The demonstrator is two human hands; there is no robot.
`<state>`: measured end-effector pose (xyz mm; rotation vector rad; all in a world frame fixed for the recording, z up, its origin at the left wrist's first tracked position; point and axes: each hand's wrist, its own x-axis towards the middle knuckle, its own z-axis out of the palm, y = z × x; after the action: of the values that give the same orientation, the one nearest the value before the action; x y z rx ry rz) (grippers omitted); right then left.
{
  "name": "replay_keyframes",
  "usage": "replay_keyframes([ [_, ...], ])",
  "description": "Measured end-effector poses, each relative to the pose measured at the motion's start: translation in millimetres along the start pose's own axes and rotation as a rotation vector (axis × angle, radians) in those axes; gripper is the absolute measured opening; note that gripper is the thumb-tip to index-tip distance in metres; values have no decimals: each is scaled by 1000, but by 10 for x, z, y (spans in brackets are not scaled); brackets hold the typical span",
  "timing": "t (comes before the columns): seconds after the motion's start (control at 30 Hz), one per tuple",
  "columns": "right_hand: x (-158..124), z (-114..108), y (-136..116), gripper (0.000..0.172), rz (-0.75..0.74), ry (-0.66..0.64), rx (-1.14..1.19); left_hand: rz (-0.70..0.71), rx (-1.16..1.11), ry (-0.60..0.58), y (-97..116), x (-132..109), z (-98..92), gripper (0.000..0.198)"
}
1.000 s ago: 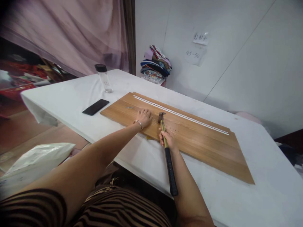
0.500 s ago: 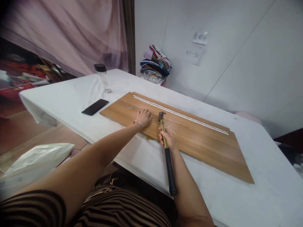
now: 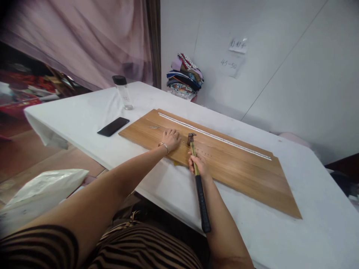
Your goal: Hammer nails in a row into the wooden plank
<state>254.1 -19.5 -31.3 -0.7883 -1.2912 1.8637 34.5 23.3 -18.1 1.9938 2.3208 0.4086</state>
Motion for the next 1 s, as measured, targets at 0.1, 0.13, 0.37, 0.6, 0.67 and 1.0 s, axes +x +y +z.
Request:
replay_keyframes([
  [0.1,6,0,-7,46,4,-11,-9,-5,-2,-7,12,-15,-32,41],
  [0.13,7,0,-9,47,0,-6,-9,-8,-4,-9,18,-21,-46,41],
  [0.37,3,-2,-9,44,8,-27,-15,-5,-2,-19,21,-14,-44,43],
  [0.6,21,-34,25,47,-28,-17,0,6,1,-9,-11,17,12,42],
  [0.67,28,-42,32,46,-21,-18,1,5,2,-12,-6,14,1,42],
  [1.0,30,-48,23,46,4,-17,11,0,1,-13,-2,6,-7,41],
])
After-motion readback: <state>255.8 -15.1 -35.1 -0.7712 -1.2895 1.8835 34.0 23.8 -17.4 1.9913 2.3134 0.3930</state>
